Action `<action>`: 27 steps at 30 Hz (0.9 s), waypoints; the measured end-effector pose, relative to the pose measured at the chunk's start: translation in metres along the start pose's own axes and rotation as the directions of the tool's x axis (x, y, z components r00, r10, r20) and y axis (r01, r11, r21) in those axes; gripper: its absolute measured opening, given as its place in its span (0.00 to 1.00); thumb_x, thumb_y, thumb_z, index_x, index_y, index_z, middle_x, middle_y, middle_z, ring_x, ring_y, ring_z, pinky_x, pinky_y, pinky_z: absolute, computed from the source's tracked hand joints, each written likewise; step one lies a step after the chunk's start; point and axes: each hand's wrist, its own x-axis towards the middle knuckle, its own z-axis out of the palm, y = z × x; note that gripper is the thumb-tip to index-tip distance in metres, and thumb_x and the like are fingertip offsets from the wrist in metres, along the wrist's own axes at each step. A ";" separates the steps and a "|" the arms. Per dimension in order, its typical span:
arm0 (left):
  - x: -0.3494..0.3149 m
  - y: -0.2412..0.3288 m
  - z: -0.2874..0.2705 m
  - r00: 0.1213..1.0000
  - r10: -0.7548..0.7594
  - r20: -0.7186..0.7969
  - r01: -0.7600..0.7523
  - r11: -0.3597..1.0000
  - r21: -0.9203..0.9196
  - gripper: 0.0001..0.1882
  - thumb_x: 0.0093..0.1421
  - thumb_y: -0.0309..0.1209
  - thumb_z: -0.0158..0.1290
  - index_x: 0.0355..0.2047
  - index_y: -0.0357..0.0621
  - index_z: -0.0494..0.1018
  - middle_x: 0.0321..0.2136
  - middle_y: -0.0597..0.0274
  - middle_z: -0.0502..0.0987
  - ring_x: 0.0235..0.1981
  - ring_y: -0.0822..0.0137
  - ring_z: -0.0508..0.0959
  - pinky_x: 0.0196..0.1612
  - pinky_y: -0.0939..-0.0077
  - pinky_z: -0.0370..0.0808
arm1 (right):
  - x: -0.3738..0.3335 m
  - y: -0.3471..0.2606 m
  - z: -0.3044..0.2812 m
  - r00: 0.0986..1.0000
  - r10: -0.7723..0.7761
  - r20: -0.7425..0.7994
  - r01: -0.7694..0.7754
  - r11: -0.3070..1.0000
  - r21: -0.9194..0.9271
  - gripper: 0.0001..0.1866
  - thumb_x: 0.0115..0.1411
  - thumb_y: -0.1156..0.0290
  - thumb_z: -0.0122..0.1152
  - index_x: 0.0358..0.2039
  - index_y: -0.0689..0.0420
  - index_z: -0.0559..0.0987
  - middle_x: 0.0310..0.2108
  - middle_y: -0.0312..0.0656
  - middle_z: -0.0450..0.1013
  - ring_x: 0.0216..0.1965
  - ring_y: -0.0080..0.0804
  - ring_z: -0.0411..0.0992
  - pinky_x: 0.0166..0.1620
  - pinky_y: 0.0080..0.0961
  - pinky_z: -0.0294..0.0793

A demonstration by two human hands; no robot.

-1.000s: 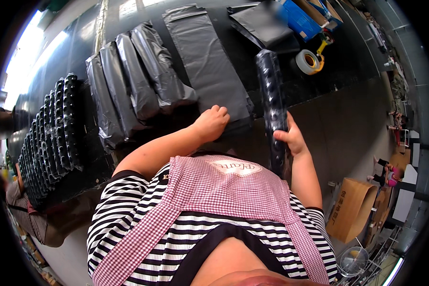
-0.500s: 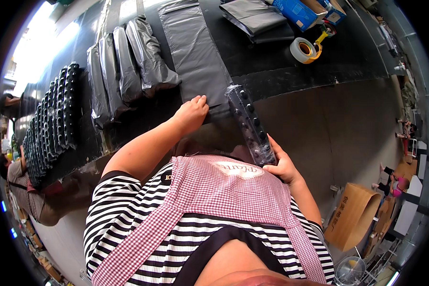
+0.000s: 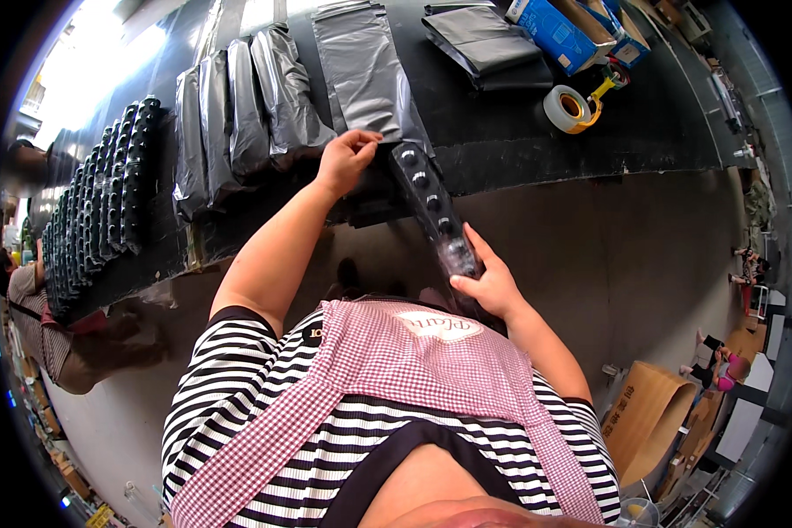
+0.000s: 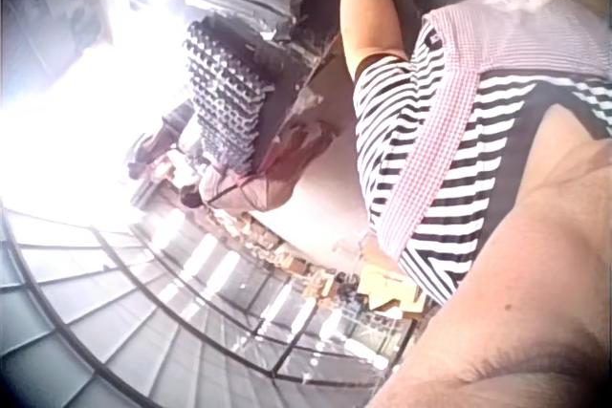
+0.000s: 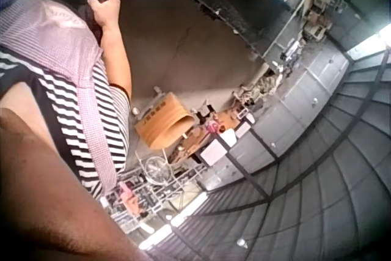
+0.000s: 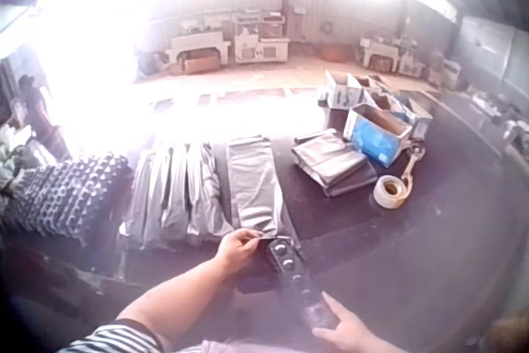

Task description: The person takes black tray-like objects from a large cardboard box and places them on a table, then slides each one into a gray plastic shipping bag by hand.

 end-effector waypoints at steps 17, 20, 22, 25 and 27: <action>0.094 0.004 -0.050 0.933 0.359 0.002 -0.330 0.855 0.400 0.04 0.61 0.22 0.52 0.37 0.40 0.73 0.53 0.54 0.75 0.41 0.60 0.76 0.47 0.70 0.73 | 0.262 -0.083 0.017 0.896 -0.362 -0.256 0.009 0.593 -0.806 0.19 0.56 0.60 0.65 0.43 0.58 0.78 0.48 0.52 0.72 0.47 0.54 0.75 0.51 0.44 0.75; 0.081 0.011 -0.047 0.956 0.280 -0.087 -0.191 0.818 0.542 0.03 0.61 0.23 0.53 0.36 0.39 0.75 0.46 0.50 0.73 0.45 0.50 0.75 0.50 0.66 0.72 | 0.300 -0.068 0.016 0.925 -0.370 -0.084 0.169 0.602 -0.781 0.13 0.57 0.62 0.57 0.34 0.56 0.82 0.40 0.53 0.75 0.45 0.55 0.74 0.48 0.45 0.75; 0.057 0.015 -0.050 0.959 0.277 0.058 -0.260 0.786 0.560 0.02 0.60 0.23 0.52 0.33 0.39 0.74 0.39 0.46 0.70 0.44 0.46 0.73 0.51 0.62 0.71 | 0.283 -0.066 0.019 0.925 -0.375 0.059 0.301 0.630 -0.716 0.12 0.57 0.64 0.56 0.33 0.58 0.81 0.36 0.53 0.76 0.43 0.56 0.74 0.46 0.45 0.75; -0.015 0.036 -0.052 0.940 0.052 0.339 -0.251 0.777 0.578 0.04 0.51 0.18 0.49 0.27 0.39 0.71 0.35 0.50 0.70 0.38 0.46 0.72 0.43 0.58 0.70 | 0.207 -0.054 0.020 0.914 -0.249 0.320 0.404 0.622 -0.671 0.10 0.55 0.67 0.57 0.30 0.60 0.80 0.35 0.53 0.76 0.40 0.56 0.74 0.44 0.47 0.75; -0.075 0.048 -0.054 0.735 -0.079 0.673 -0.331 0.825 0.458 0.03 0.53 0.22 0.56 0.27 0.41 0.73 0.33 0.57 0.70 0.38 0.55 0.72 0.44 0.63 0.71 | 0.135 -0.062 0.031 0.769 0.089 0.633 0.389 0.720 -0.575 0.17 0.57 0.71 0.64 0.48 0.56 0.82 0.46 0.49 0.78 0.51 0.44 0.75 0.54 0.36 0.73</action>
